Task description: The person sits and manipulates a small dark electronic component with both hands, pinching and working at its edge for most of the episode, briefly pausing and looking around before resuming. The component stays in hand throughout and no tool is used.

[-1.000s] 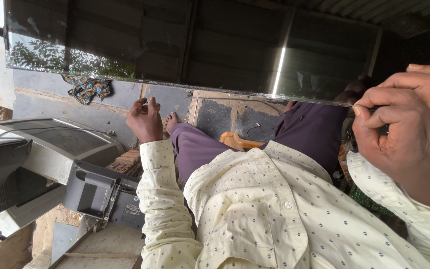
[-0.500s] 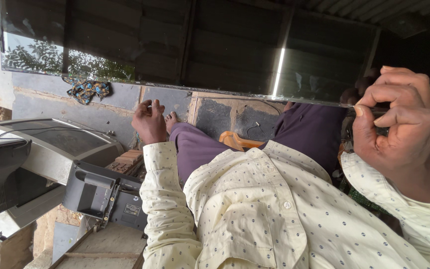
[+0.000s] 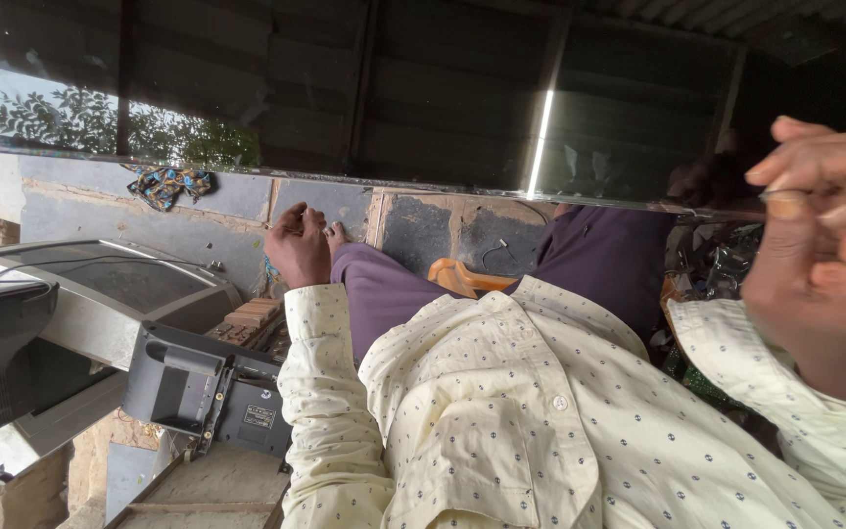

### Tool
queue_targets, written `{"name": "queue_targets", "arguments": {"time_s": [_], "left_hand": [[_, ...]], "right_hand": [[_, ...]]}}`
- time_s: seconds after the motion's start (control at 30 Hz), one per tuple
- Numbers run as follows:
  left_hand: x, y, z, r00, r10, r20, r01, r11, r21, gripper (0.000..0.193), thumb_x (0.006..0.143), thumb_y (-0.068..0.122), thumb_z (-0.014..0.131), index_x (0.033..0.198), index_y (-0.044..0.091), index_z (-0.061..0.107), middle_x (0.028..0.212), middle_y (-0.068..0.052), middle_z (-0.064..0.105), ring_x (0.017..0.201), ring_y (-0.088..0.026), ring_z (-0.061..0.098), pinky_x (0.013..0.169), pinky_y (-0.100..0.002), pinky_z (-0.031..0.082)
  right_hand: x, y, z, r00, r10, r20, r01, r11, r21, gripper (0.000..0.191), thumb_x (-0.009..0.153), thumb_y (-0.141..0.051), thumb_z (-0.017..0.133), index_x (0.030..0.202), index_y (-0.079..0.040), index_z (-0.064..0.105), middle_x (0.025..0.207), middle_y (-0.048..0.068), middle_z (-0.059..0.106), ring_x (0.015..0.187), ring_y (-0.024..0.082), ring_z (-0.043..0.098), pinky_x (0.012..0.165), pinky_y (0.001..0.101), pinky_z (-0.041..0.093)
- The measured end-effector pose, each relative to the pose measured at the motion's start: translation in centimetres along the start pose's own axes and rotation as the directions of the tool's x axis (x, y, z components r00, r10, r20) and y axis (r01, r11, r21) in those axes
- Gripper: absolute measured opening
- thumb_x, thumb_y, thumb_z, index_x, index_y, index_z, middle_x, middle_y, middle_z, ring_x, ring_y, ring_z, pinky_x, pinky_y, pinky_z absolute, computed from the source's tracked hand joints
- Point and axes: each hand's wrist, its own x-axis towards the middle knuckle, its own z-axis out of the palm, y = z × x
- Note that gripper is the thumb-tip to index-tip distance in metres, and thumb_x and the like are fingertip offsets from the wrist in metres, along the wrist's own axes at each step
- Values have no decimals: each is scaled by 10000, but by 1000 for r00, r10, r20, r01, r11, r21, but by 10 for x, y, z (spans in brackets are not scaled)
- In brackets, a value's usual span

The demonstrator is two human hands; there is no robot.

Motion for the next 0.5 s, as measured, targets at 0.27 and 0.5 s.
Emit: {"name": "queue_targets", "arguments": {"time_s": [0.27, 0.5], "left_hand": [[-21, -5, 14, 981, -109, 158, 109, 994, 7, 244, 1017, 194, 664, 939, -10, 774, 714, -114, 738, 573, -130, 674, 516, -254, 566], [-59, 1, 35, 887, -69, 456, 227, 927, -300, 272, 1007, 212, 663, 1122, -22, 740, 914, -119, 786, 759, -148, 754, 673, -272, 602]], "right_hand": [[-33, 19, -3, 993, -77, -92, 80, 996, 37, 251, 1030, 109, 591, 1214, 9, 454, 1133, 215, 602, 930, 266, 632, 1052, 444, 535], [-52, -26, 36, 974, 108, -200, -52, 962, 268, 253, 961, 122, 627, 1117, 24, 453, 1036, 211, 629, 946, 249, 678, 862, 378, 652]]}}
